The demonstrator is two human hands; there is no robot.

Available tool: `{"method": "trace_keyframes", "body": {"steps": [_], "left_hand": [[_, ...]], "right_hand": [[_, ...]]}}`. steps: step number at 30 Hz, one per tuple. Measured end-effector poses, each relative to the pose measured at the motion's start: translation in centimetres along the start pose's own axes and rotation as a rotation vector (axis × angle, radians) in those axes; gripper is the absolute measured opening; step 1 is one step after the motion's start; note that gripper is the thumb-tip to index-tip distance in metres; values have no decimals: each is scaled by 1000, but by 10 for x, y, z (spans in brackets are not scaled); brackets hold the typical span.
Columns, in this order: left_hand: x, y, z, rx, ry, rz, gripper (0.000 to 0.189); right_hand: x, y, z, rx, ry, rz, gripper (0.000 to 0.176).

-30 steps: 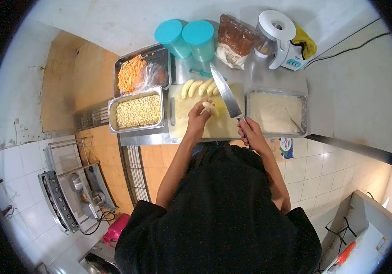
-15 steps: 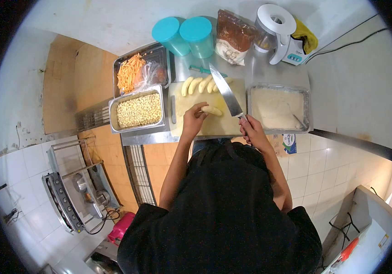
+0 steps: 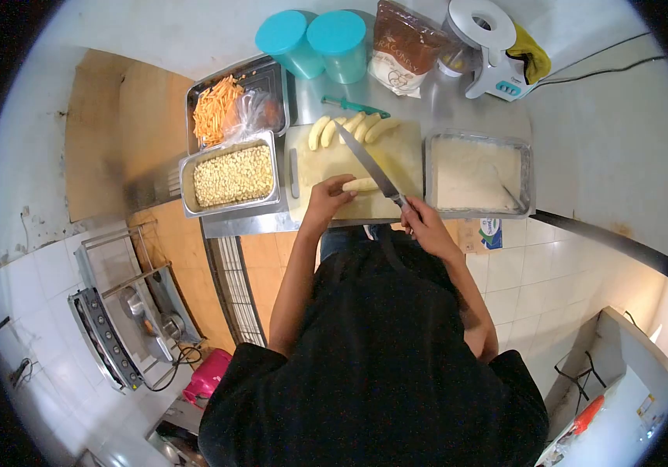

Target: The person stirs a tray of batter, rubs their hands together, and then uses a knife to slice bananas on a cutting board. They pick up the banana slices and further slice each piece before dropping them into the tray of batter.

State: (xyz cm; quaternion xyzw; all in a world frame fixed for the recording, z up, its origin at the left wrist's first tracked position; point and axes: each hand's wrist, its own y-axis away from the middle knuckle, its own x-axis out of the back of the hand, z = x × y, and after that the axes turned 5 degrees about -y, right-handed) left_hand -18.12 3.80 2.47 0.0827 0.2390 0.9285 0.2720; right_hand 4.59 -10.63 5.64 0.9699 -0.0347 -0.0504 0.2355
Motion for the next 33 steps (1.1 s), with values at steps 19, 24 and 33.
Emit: {"method": "trace_keyframes", "body": {"steps": [19,24,33], "left_hand": [[25,-3,-10,-195,-393,-63,45],[19,-1,2,-498,-841,111,46],[21,-11,4,-561,-1037,4,35]], "right_hand": [[-65,-6,33,134,48,188,31],[-74,7,35,156,30,327,29],[-80,22,44,127,-58,471,27]]}}
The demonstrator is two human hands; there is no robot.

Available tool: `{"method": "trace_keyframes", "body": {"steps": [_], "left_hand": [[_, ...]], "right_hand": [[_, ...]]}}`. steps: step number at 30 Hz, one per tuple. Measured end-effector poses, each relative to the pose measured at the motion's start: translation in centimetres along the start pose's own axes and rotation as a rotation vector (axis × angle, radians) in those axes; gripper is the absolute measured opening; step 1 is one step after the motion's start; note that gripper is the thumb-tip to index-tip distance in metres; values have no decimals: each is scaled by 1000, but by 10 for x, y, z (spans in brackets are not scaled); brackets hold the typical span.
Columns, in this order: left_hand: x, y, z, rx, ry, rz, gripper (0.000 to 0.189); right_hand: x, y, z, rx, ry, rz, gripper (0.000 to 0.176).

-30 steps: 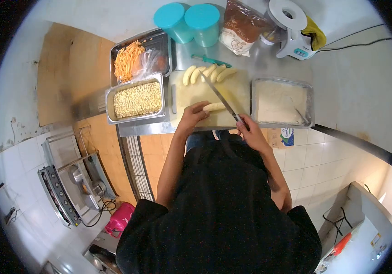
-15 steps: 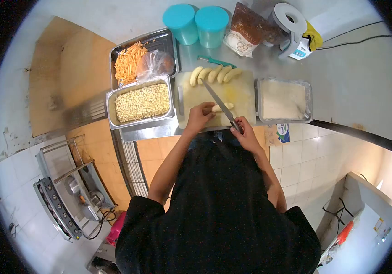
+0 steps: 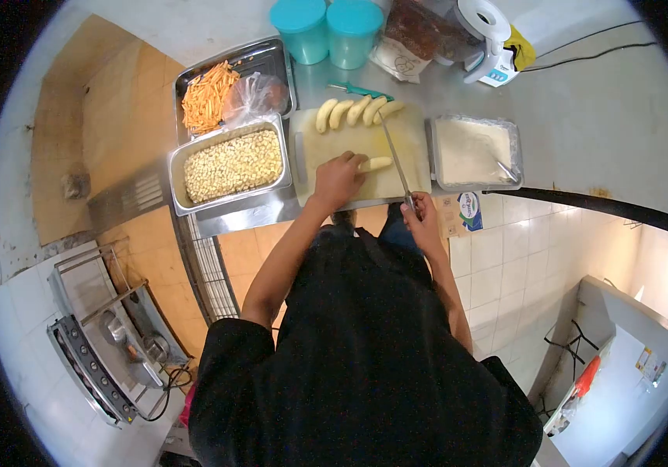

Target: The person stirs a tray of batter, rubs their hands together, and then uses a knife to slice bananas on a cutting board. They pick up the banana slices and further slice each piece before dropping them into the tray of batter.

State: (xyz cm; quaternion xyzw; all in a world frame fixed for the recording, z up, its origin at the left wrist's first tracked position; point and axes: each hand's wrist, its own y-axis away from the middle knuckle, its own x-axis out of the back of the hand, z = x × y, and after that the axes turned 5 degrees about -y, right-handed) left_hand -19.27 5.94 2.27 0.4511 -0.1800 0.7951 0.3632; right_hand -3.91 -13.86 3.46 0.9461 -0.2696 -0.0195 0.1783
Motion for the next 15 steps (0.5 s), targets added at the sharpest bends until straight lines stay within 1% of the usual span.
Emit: {"method": "trace_keyframes", "body": {"steps": [2,4,6,8,10,15], "left_hand": [[3,1,-2,-11,7,-2,33],[11,-5,1,37,-91,-96,32],[14,-6,-2,45,-81,-76,32],[12,-6,-3,53,-71,-61,32],[12,-6,-1,66,-33,36,33],[7,-9,5,68,-61,41,33]], "right_hand": [[1,0,-5,-11,-3,-29,28],[4,-5,-5,3,-9,-55,29],[7,-12,-9,19,-10,-91,29],[10,-17,-12,20,6,-80,30],[15,-23,-9,53,44,-90,30],[24,-26,-8,107,98,-75,30]]}}
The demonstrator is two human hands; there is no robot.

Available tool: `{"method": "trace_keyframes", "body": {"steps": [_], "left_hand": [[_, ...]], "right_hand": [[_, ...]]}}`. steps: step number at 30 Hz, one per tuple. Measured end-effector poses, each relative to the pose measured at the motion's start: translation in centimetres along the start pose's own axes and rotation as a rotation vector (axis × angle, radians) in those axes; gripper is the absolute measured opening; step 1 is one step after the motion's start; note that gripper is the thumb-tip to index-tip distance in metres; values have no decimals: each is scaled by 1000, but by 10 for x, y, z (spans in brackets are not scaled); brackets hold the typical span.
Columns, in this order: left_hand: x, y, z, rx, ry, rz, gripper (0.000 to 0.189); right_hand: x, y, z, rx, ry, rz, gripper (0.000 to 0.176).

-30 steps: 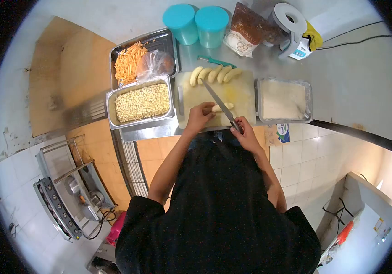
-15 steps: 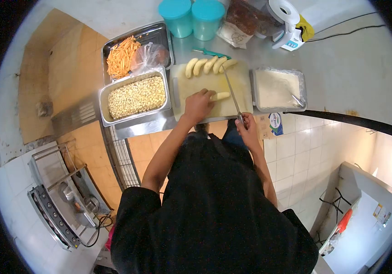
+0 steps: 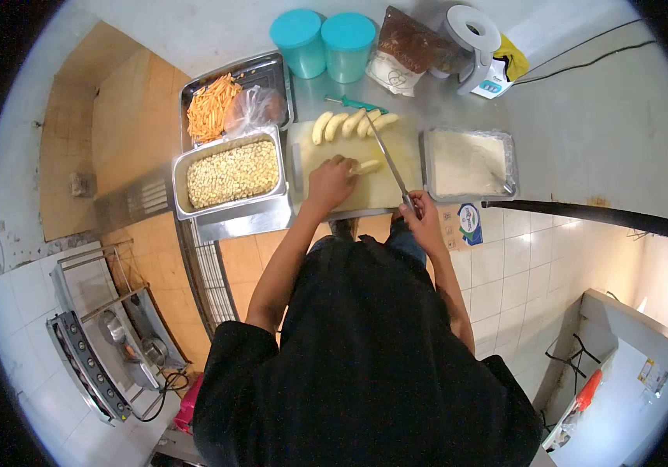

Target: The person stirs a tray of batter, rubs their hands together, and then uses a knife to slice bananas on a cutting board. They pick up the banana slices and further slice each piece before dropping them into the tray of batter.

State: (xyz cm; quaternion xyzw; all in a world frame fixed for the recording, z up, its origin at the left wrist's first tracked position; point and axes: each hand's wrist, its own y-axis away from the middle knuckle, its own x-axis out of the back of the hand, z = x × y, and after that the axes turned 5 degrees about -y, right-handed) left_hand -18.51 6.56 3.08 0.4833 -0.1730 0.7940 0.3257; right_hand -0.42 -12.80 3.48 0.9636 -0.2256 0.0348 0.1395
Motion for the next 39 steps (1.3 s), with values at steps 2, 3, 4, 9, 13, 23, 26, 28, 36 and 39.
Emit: {"method": "trace_keyframes", "body": {"steps": [2,3,4,9,13,23,26,28,36,39], "left_hand": [[-5,-1,0,5,1,-18,33],[-7,-1,0,-10,22,25,31],[-8,0,0,-25,42,67,29],[-8,4,3,17,79,10,29],[-8,9,6,45,148,-1,29],[-9,11,5,75,169,-18,32],[-10,13,7,86,147,3,32],[-5,14,10,101,96,-31,31],[-11,15,14,7,57,0,43],[-12,4,21,-75,22,78,44]], "right_hand": [[0,2,-1,-52,-16,10,31],[1,3,6,-52,-20,11,31],[0,4,12,-50,15,24,31],[-3,10,28,-65,32,20,32],[-8,12,32,-29,152,24,32],[-18,13,22,21,216,87,33],[-21,12,18,32,196,135,32],[-22,9,18,15,174,146,32],[-23,5,19,24,50,202,27],[-20,8,18,18,14,231,24]]}}
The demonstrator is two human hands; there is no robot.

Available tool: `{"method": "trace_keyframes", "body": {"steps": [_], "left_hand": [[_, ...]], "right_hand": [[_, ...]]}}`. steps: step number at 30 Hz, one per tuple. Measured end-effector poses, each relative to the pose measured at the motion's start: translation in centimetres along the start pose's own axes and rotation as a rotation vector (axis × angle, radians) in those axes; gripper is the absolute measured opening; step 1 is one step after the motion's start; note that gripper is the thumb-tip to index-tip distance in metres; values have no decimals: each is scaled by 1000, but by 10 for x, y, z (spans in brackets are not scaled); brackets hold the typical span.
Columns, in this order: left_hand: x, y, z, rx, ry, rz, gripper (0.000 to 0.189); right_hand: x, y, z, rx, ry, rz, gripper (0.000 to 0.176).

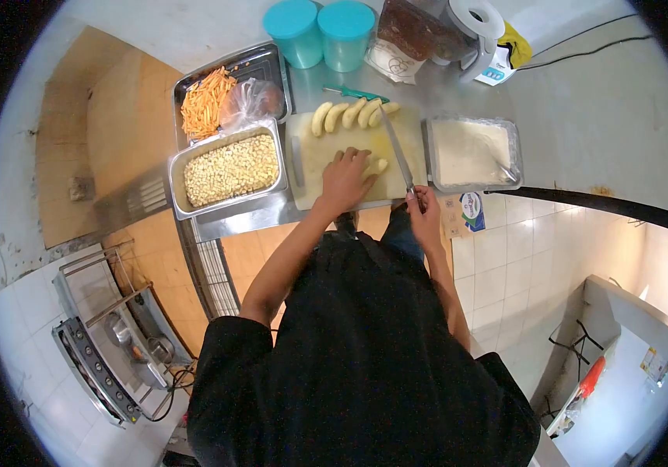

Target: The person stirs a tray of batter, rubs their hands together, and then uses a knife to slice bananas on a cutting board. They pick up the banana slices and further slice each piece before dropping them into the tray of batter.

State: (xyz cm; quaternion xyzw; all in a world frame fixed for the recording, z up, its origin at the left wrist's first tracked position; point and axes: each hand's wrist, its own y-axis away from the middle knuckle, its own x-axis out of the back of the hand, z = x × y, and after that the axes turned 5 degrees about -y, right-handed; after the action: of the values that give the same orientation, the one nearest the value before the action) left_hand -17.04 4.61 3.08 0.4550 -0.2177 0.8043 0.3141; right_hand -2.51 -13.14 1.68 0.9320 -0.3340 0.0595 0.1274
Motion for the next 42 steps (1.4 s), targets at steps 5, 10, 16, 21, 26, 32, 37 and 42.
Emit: {"method": "trace_keyframes", "body": {"steps": [5,10,16,21,26,32,37,42], "left_hand": [[-4,-24,16,-60,-152,-166,42],[-15,-24,14,-12,-133,-242,36],[6,-19,15,151,12,-51,31],[-2,-22,-1,347,129,-62,36],[-11,-19,-2,454,207,-93,44],[-37,-15,2,481,316,80,49],[-30,-18,32,671,308,38,54],[-23,-16,55,700,178,53,54]], "right_hand": [[4,-5,-10,1,-106,6,20],[7,-15,-11,-17,-111,-20,19],[9,-27,-13,-49,-92,-87,23],[10,-36,0,13,-32,-158,23],[12,-42,-12,-8,-104,-311,24],[30,-61,-19,-106,18,-475,30],[41,-71,-32,-95,74,-606,39],[57,-82,-47,-80,141,-739,46]]}}
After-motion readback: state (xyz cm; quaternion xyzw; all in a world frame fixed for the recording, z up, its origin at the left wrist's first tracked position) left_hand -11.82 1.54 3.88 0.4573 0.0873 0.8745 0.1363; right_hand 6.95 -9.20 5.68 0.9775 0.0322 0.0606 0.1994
